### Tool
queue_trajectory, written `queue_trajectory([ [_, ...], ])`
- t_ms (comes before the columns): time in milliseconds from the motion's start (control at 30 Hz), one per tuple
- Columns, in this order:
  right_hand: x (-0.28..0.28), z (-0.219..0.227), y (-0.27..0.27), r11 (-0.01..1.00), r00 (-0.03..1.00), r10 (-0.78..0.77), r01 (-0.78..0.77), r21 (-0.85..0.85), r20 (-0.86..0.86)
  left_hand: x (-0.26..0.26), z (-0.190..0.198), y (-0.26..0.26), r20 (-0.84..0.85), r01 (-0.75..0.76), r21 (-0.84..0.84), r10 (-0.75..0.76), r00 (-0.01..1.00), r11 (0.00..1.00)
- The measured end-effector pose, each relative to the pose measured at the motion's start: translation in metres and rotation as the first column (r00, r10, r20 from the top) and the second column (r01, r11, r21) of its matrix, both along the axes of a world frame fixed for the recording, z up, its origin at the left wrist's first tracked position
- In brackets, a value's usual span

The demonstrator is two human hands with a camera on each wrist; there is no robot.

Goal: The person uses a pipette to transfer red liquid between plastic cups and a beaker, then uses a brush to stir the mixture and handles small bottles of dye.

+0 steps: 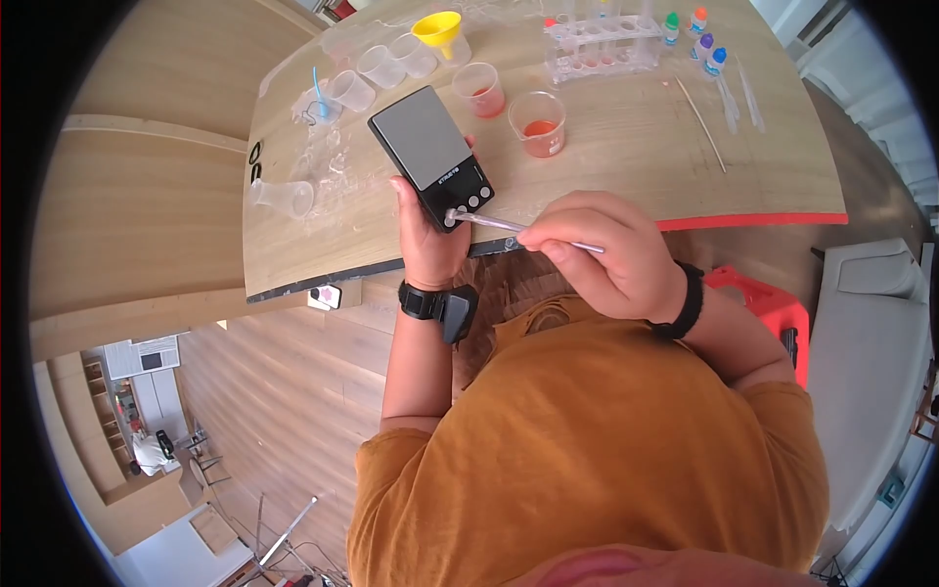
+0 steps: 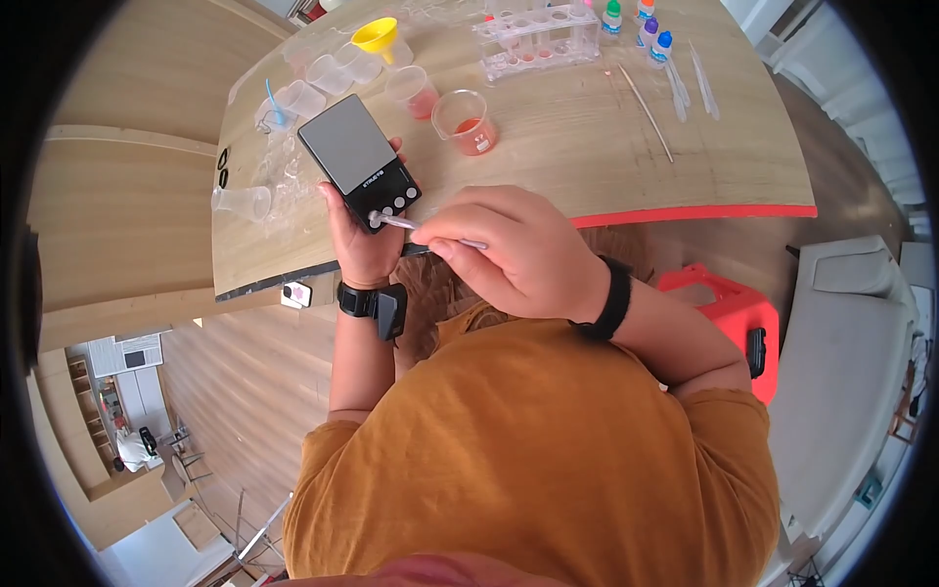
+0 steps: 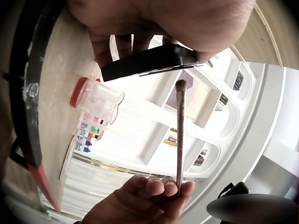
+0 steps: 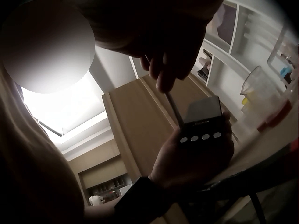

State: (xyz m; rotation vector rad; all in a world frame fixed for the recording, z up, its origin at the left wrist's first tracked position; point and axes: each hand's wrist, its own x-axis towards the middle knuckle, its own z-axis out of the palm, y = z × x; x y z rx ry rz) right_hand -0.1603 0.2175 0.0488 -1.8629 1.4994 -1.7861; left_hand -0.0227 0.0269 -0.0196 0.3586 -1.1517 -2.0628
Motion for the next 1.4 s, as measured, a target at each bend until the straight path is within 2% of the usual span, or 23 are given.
queue_trajectory([
  [200,0.005,0.000,-0.008,0.999,0.999,0.032,-0.032,-0.016,-0.006,0.001,0.004,0.003,0.027,0.011,-0.012,-0.010,1.000,1.000],
  [300,0.004,-0.003,0.001,0.994,0.996,0.084,-0.084,0.071,-0.004,0.001,0.005,0.004,0.038,-0.004,-0.046,0.005,0.999,0.999],
  [467,0.004,-0.003,0.000,1.000,0.999,0.021,-0.021,-0.002,-0.024,0.002,0.001,0.001,0.029,0.015,-0.025,-0.014,0.999,1.000],
  [700,0.003,-0.005,0.004,0.999,0.998,0.040,-0.038,0.037,-0.051,0.002,0.004,0.002,0.027,0.021,-0.027,-0.020,0.999,0.999],
  [833,0.003,-0.005,0.004,1.000,0.996,-0.012,0.013,0.012,-0.089,0.003,0.000,0.000,0.019,0.037,-0.020,-0.037,0.999,0.999],
  [900,0.000,-0.005,0.008,0.999,0.994,-0.008,0.011,0.032,-0.108,0.002,-0.006,-0.002,-0.064,0.043,-0.062,-0.047,0.997,0.997],
  [1033,-0.001,0.004,0.014,0.999,0.990,-0.028,0.022,-0.045,-0.140,0.009,-0.011,-0.004,-0.036,0.041,-0.076,-0.044,0.998,0.996],
  [1100,0.001,0.006,0.012,0.995,0.989,-0.037,0.023,-0.094,-0.144,0.008,-0.008,-0.003,-0.021,0.022,-0.147,-0.025,0.999,0.989],
  [1167,0.001,0.007,0.006,0.993,0.964,-0.066,0.037,-0.116,-0.259,0.008,-0.009,-0.003,-0.036,0.017,-0.135,-0.022,0.999,0.991],
  [1300,0.001,0.006,0.005,0.990,0.936,-0.107,0.069,-0.123,-0.335,0.005,-0.006,-0.001,-0.048,-0.046,-0.154,0.039,0.998,0.987],
  [1400,-0.006,0.006,0.022,0.995,0.918,-0.094,0.075,-0.063,-0.386,0.007,-0.010,-0.003,-0.052,-0.047,-0.120,0.041,0.998,0.992],
])
